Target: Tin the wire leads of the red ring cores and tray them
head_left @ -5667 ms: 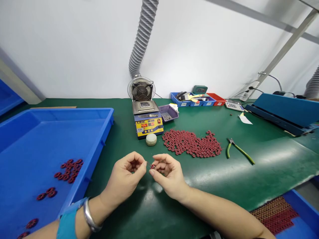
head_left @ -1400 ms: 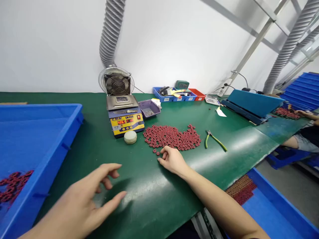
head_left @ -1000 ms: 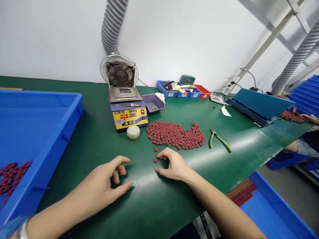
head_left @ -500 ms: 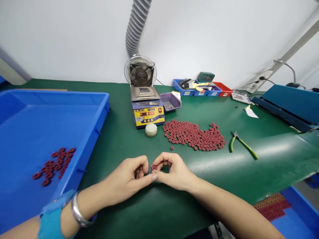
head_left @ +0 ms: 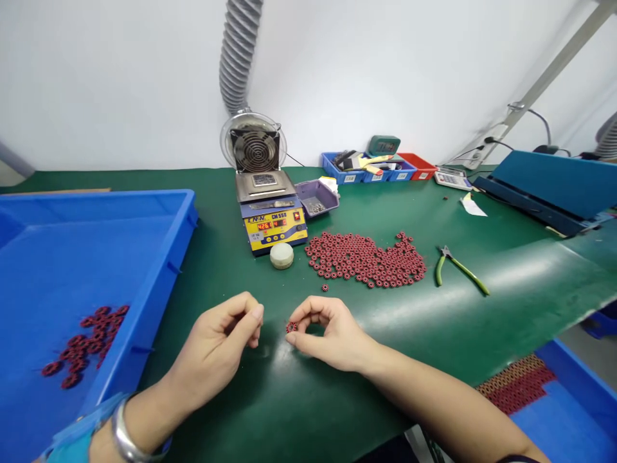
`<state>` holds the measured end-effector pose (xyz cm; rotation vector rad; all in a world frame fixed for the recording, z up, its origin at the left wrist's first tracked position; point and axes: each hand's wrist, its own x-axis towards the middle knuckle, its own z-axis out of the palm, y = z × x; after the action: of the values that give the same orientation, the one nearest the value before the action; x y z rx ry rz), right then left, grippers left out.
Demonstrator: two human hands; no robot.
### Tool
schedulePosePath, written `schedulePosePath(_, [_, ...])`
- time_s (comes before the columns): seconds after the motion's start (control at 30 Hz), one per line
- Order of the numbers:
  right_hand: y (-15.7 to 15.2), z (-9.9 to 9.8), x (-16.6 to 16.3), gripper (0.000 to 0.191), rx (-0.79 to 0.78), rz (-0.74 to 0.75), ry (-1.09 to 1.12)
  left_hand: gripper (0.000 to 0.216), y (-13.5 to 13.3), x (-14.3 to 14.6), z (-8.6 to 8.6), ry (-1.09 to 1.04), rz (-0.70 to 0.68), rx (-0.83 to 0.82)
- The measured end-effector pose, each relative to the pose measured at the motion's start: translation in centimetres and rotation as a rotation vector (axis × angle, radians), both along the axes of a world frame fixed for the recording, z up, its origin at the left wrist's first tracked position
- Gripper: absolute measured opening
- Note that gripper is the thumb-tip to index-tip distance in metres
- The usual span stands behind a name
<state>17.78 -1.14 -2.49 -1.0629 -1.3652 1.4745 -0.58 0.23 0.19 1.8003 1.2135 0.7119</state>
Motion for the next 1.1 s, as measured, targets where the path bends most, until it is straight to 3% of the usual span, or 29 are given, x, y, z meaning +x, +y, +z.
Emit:
schedulePosePath(0.17, [-0.2,0.2,-0.1,0.024,0.022,0.019,0.025,0.027,-0.8,0.7,0.2,0.097,-0.186,-0.046])
schedulePosePath(0.23, [-0.3,0.1,0.0,0.024,0.004,0.026,0.024,0.030,-1.1,0.9,0.2,0.118,-0.192,-0.023])
schedulePosePath(0.47, [-0.4,0.3,0.1,0.023,0.020,0.007,0.008,0.022,-1.2,0.1,0.5,-0.127,0.098,0.094])
schedulePosePath(0.53, [-0.5,0.4,0.0,0.018,0.047,0.015,0.013,0.011,-1.1,0.3,0.5,-0.091,0.032,0.050])
schedulePosePath(0.63, [-0.6,0.6,-0.1,0.013,0.083,0.033,0.018,0.012,-1.1,0.9,0.6,0.019,-0.105,-0.007])
schedulePosePath(0.73, [-0.6,0.7,0.0,0.013,0.080,0.051,0.018,0.020,-1.2,1.2,0.5,0.022,-0.130,0.016])
schedulePosePath(0.83, [-0.7,0.8,0.1,0.020,0.058,0.055,0.026,0.021,-1.2,1.0,0.7,-0.056,-0.035,0.107])
schedulePosePath(0.93, [-0.5,0.8,0.3,0.025,0.030,0.051,0.026,0.016,-1.0,0.5,1.0,-0.140,0.181,0.213])
schedulePosePath(1.1, [2.4,1.8,0.9,0.022,0.064,0.043,0.026,0.017,-0.2,0.2,1.3,-0.164,0.344,0.107])
